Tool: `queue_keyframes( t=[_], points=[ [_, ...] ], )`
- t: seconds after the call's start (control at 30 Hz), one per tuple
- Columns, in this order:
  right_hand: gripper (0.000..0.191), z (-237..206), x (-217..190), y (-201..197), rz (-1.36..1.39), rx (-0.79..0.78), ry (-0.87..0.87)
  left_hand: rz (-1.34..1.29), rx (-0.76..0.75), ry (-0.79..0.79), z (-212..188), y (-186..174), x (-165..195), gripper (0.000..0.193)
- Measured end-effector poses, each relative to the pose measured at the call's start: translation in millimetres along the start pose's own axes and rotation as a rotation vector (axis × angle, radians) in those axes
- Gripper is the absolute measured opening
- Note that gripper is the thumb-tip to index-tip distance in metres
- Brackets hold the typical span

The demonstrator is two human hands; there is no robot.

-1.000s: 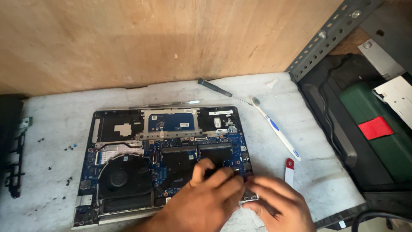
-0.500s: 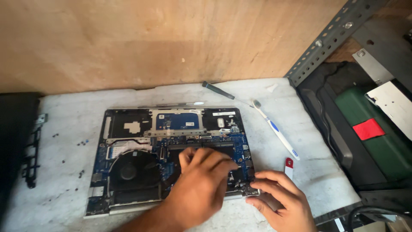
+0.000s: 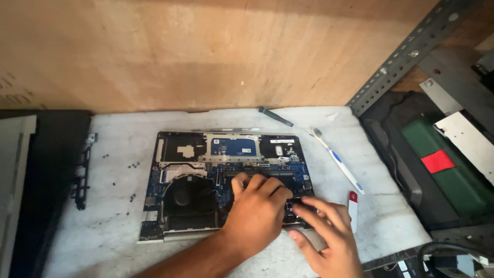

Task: The person works on a disassembled laptop lying open on a workbench, manipulating small components on the exposed motherboard with both hands. They then pick up a screwdriver and use it to work on the laptop's internal parts.

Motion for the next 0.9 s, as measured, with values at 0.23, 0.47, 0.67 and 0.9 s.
queue_keyframes(
  t=[0.23,0.47,0.67,0.9],
  points=[
    [0.023,-11.2,3.6,4.9,0.059,0.163,0.212,0.077,-0.050,0.016,-4.3,-5.8,-0.3,0.022],
    [0.036,-6.7,-7.6,4.5,-0.063,0.004,0.078,0.066,-0.090,0.003,-9.7,-3.0,9.3,0.011],
    [0.034,-8.1,-6.4,1.5,-0.031,0.028,0.072,0.052,-0.103,0.008,-11.8,-6.5,7.1,0.009],
    [0.027,-9.9,-4.6,1.5,-0.011,0.000,0.130,0.034,-0.116,0.121,-16.6,3.1,13.4,0.013]
  ],
)
Point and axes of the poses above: each hand's wrist, its own z-axis towards the middle knuckle, its own y-axis out of the palm, x = y × z, the point moved 5 cm from there along z, towards the middle knuckle, and after that the axes turned 14 degrees about -z, right-handed, at the moved point
